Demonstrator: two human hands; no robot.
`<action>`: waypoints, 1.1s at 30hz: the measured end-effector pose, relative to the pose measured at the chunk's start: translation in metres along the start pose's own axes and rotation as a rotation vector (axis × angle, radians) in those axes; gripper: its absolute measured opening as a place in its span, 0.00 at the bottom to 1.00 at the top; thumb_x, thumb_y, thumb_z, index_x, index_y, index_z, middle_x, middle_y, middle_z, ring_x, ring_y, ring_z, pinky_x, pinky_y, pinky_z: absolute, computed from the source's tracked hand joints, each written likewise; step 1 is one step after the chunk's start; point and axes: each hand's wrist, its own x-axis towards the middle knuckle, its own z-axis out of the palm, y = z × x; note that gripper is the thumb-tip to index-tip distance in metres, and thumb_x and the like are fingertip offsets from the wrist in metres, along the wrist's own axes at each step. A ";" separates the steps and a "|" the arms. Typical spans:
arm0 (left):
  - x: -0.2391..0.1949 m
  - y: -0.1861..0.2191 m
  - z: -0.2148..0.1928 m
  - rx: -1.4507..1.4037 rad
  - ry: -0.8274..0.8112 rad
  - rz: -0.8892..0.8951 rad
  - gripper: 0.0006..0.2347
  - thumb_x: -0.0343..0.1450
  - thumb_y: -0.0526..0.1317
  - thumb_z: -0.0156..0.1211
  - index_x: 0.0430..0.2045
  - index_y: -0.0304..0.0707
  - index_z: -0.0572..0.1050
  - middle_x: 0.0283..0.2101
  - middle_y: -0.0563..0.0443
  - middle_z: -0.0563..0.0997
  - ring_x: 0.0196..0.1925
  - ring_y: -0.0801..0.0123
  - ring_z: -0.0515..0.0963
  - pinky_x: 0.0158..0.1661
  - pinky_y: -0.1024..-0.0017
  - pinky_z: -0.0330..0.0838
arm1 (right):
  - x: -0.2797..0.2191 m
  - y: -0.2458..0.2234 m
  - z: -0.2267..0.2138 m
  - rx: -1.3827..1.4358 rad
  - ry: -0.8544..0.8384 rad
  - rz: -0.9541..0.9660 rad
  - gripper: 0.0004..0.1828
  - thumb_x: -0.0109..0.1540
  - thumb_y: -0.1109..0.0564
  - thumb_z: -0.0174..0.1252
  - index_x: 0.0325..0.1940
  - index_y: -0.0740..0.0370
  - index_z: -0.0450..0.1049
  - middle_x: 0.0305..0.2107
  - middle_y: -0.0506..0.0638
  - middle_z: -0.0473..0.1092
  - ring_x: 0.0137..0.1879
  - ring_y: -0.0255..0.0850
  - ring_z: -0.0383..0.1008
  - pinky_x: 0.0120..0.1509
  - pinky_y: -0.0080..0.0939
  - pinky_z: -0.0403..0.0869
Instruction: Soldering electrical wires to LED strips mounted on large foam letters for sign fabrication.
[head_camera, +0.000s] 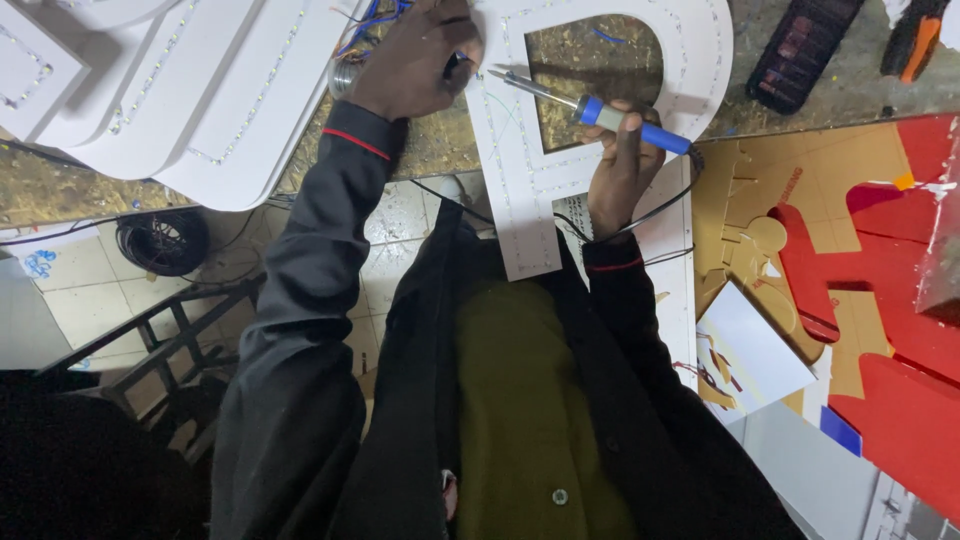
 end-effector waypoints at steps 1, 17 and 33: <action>-0.001 0.000 0.002 0.015 0.008 0.017 0.04 0.78 0.31 0.65 0.45 0.31 0.80 0.50 0.38 0.79 0.52 0.40 0.77 0.50 0.46 0.71 | -0.001 0.000 0.000 0.019 0.018 0.012 0.26 0.73 0.35 0.64 0.51 0.62 0.79 0.41 0.53 0.78 0.34 0.48 0.83 0.42 0.47 0.86; 0.002 0.008 -0.002 0.028 0.017 -0.020 0.04 0.77 0.31 0.67 0.43 0.36 0.81 0.52 0.41 0.76 0.62 0.42 0.71 0.46 0.42 0.77 | 0.002 0.008 -0.008 0.146 0.062 0.064 0.24 0.73 0.37 0.65 0.52 0.61 0.79 0.29 0.54 0.78 0.34 0.44 0.82 0.44 0.46 0.85; -0.001 0.013 -0.001 0.114 0.025 -0.025 0.06 0.74 0.34 0.67 0.41 0.33 0.79 0.50 0.41 0.76 0.51 0.41 0.76 0.42 0.45 0.74 | 0.001 0.013 -0.014 0.197 0.093 0.067 0.23 0.73 0.40 0.64 0.54 0.63 0.79 0.29 0.56 0.78 0.35 0.45 0.81 0.43 0.46 0.84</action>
